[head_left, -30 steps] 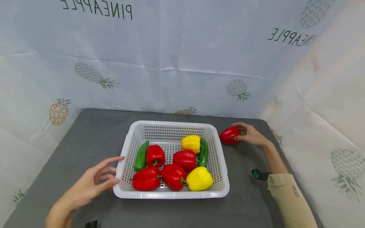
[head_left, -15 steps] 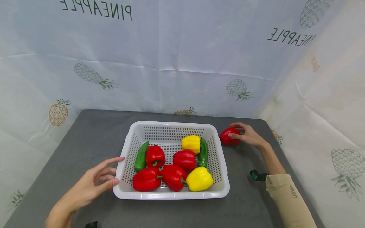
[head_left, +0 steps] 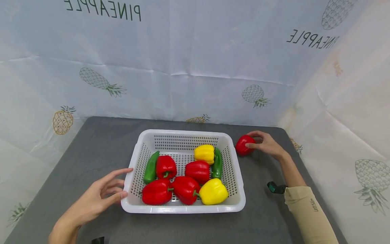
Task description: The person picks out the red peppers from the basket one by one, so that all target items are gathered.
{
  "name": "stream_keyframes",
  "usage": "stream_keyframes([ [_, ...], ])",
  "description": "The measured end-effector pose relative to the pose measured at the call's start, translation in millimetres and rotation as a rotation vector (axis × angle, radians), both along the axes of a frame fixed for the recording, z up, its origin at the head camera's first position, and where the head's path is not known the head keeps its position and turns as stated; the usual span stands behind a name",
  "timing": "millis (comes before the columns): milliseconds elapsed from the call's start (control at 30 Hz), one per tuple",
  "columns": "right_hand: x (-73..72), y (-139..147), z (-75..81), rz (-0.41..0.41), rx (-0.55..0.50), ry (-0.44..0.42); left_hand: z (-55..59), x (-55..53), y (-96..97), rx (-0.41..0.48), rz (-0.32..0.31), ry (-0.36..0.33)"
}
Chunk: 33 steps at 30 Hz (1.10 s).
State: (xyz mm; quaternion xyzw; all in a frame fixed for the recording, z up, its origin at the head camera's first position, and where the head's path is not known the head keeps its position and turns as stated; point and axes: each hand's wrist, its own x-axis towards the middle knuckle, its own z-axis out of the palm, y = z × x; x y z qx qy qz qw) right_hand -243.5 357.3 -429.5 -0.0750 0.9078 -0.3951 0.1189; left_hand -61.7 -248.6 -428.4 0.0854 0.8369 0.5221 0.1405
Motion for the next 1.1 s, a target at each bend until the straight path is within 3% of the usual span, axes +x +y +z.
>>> stream_keyframes([
  [467,-3.2,-1.7,1.1,0.069,-0.054,0.000,-1.4,0.1,-1.5,0.019,-0.012,0.019],
  [733,-5.5,-3.2,2.3,0.070,-0.077,0.014,-1.0,-0.1,-1.1,0.036,-0.023,0.045],
  [1100,-2.7,-6.6,5.5,0.075,-0.070,0.008,-1.0,-0.4,-0.2,0.025,-0.006,0.012],
])
